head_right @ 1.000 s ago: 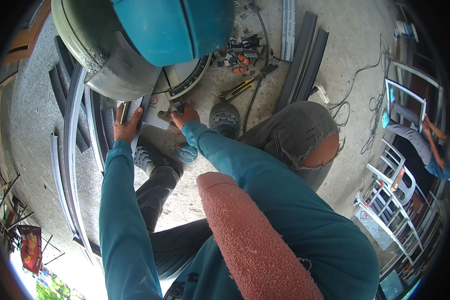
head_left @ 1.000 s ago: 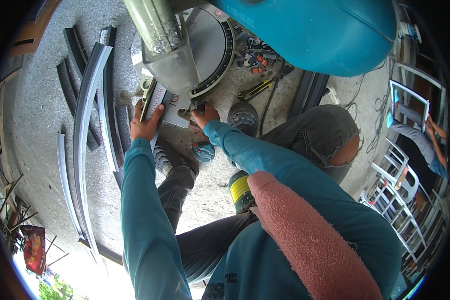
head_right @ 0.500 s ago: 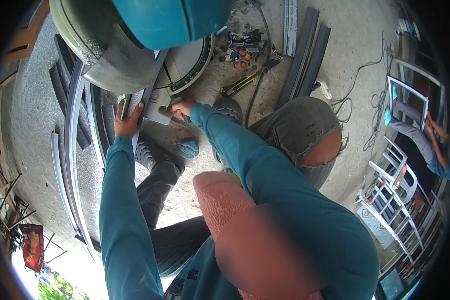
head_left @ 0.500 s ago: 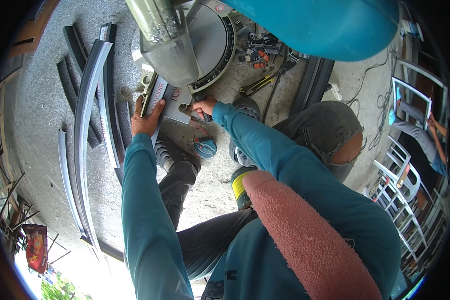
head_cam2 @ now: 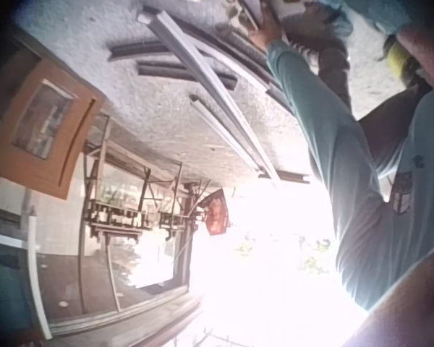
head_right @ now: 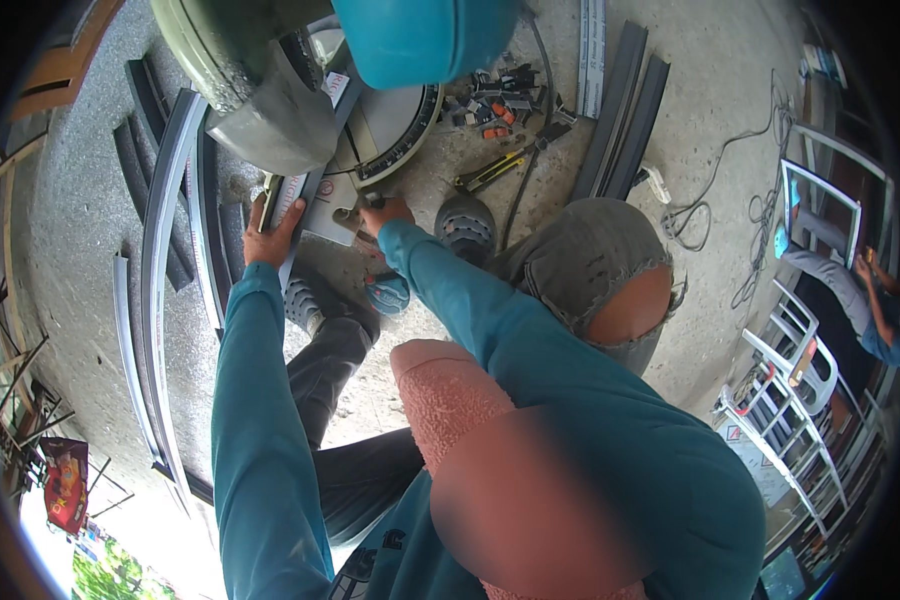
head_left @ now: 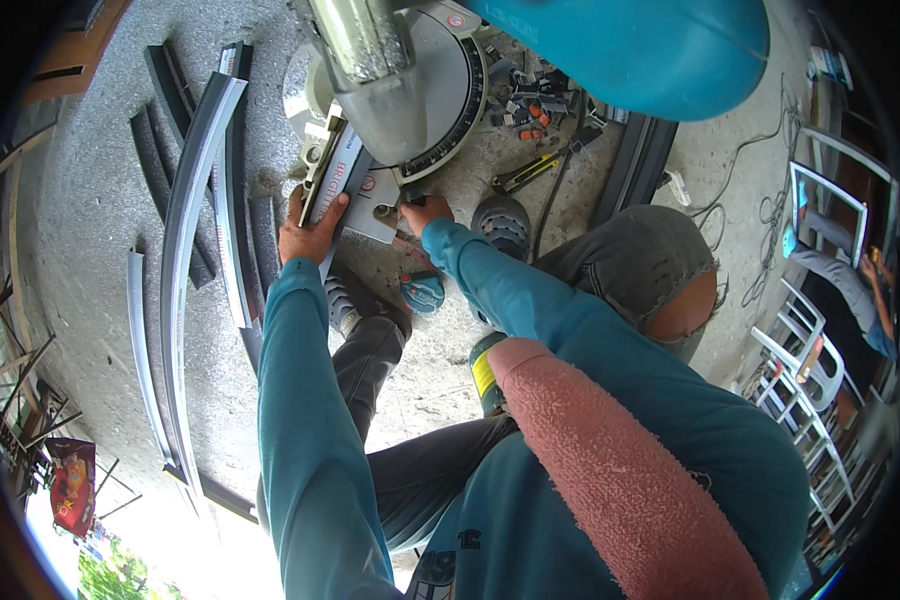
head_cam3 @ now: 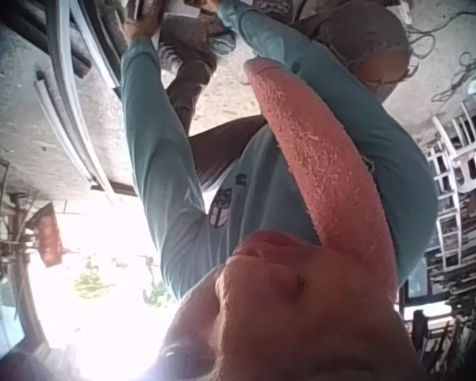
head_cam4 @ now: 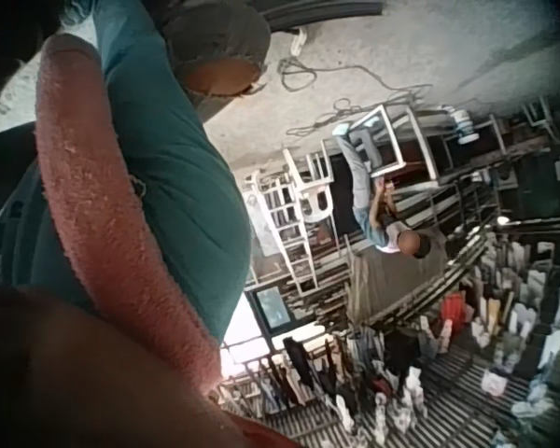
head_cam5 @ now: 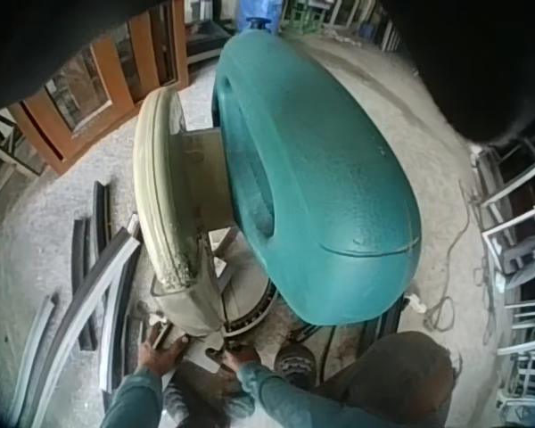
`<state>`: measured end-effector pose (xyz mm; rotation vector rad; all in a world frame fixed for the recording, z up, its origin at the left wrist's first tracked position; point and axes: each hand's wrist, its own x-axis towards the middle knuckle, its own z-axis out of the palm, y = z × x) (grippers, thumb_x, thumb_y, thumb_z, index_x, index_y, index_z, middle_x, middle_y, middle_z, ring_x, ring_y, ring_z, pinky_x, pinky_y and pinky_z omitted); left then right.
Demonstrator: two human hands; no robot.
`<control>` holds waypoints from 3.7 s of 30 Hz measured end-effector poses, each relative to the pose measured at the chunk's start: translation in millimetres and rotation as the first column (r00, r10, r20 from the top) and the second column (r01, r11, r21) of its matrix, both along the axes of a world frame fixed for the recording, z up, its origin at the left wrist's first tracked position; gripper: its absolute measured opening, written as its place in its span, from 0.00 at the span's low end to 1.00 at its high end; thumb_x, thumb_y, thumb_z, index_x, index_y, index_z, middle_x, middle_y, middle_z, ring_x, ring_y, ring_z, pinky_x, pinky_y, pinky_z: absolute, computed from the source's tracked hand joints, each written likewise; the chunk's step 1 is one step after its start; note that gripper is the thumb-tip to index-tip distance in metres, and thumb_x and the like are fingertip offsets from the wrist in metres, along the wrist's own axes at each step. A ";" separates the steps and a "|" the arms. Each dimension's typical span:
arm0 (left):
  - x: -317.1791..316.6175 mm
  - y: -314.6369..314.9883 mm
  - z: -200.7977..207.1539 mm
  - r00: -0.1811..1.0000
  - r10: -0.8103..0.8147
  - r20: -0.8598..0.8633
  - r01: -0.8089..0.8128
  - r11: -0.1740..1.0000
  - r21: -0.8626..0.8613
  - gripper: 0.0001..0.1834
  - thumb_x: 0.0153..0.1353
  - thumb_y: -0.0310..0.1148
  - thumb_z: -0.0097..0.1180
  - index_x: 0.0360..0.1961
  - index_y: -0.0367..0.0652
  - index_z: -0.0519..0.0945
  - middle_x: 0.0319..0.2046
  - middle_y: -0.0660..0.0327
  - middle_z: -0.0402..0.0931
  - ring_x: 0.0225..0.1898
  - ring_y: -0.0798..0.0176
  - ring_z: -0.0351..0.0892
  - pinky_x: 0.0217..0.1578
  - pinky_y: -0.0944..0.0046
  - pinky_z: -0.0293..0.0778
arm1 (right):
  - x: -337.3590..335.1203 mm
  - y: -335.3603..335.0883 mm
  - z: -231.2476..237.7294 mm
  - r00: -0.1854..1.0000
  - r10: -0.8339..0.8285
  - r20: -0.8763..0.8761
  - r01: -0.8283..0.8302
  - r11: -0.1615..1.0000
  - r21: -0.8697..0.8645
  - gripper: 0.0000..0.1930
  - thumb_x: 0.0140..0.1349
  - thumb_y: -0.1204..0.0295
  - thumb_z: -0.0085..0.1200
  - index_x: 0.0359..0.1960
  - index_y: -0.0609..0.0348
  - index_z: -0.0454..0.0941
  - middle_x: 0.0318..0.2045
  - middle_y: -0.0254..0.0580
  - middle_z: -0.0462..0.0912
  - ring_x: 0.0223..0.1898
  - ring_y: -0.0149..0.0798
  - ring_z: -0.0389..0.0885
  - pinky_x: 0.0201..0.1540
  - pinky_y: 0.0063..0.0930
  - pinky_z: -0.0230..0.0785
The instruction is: Measuring and cutting metal profiles using a miter saw in a workshop.
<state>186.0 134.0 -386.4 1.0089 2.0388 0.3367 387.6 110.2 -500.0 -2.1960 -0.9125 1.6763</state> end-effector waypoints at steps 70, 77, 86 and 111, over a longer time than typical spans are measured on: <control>-33.0 -13.5 5.6 0.986 -0.162 0.048 0.164 0.985 -0.047 0.60 0.40 0.70 0.57 0.64 0.37 0.54 0.51 0.40 0.70 0.53 0.45 0.71 0.55 0.58 0.67 | 31.2 76.6 317.9 0.976 0.215 -0.039 -0.075 0.499 0.863 0.32 0.58 0.79 0.48 0.65 0.58 0.49 0.41 0.47 0.74 0.32 0.34 0.77 0.35 0.28 0.73; -29.8 -11.5 10.8 0.987 -0.149 0.056 0.153 0.986 -0.060 0.58 0.39 0.74 0.54 0.63 0.41 0.59 0.51 0.41 0.70 0.53 0.44 0.71 0.54 0.57 0.67 | 44.7 95.9 341.0 0.931 0.206 -0.300 0.065 0.717 0.694 0.27 0.63 0.61 0.40 0.61 0.58 0.56 0.42 0.50 0.75 0.39 0.45 0.77 0.41 0.40 0.72; -29.3 -14.5 8.5 0.990 -0.142 -0.001 0.142 0.989 -0.030 0.56 0.38 0.73 0.54 0.62 0.44 0.61 0.49 0.43 0.73 0.53 0.46 0.73 0.54 0.57 0.67 | 38.7 145.1 387.1 0.867 0.235 -0.439 0.060 0.826 0.561 0.28 0.63 0.51 0.34 0.54 0.63 0.65 0.44 0.54 0.75 0.42 0.49 0.77 0.45 0.45 0.71; -31.2 -9.3 17.9 0.995 -0.086 0.054 0.091 0.989 -0.115 0.56 0.38 0.71 0.57 0.64 0.46 0.60 0.51 0.45 0.72 0.54 0.48 0.72 0.55 0.59 0.67 | -21.7 191.0 67.8 0.789 0.431 0.438 -0.588 0.319 0.744 0.06 0.54 0.76 0.54 0.35 0.60 0.76 0.30 0.38 0.78 0.32 0.33 0.75 0.39 0.27 0.68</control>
